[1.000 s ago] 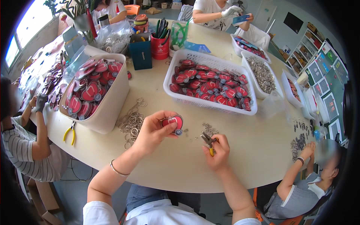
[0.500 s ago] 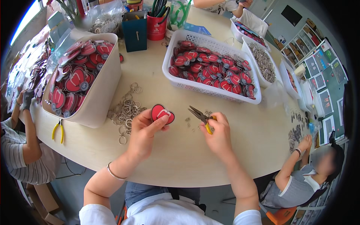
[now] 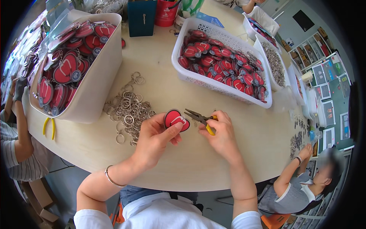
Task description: The person uses pliers to attach metal split rings to red heart-shaped keychains. They repeatedly pick up a keychain from a white basket, open a split ring with pliers, link it to the keychain, and close the ring. The completed keychains are placed into a separate container on the table.
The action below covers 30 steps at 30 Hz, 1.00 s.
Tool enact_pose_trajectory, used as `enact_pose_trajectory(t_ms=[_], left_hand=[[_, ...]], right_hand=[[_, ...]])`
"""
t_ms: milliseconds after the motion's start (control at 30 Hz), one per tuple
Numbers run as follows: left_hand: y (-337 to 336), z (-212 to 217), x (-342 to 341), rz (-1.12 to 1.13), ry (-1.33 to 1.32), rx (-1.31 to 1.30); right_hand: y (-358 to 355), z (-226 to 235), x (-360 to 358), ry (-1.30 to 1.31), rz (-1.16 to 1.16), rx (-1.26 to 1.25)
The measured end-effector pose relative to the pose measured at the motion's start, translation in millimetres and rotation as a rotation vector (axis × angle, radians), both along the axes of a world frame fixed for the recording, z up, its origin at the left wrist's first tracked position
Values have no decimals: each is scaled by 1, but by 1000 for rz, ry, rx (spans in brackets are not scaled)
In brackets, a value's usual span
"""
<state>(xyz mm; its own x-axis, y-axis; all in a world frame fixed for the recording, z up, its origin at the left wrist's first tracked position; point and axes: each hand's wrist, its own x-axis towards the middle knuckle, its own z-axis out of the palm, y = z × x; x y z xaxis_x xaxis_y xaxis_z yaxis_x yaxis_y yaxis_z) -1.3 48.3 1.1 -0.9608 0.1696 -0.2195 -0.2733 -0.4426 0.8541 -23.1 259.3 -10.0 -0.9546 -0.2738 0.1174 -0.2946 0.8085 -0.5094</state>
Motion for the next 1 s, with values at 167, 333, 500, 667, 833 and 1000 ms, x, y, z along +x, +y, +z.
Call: enact_pose_trajectory(t_ms=[167, 333, 500, 667, 833, 1000], left_hand=[[0, -2, -1, -3, 3, 5], [1, -1, -1, 6, -5, 12], [0, 0, -2, 10, -19, 8], [1, -3, -1, -14, 23, -23], [4, -1, 3, -28, 89, -117], [6, -6, 10, -20, 249, -273]], right_hand=[[-1, 3, -1, 34, 57, 42], [1, 5, -2, 60, 142, 31], [0, 8, -6, 62, 218, 38], [1, 11, -7, -11, 214, 74], [6, 12, -5, -53, 123, -11], [0, 33, 1, -366, 14, -658]])
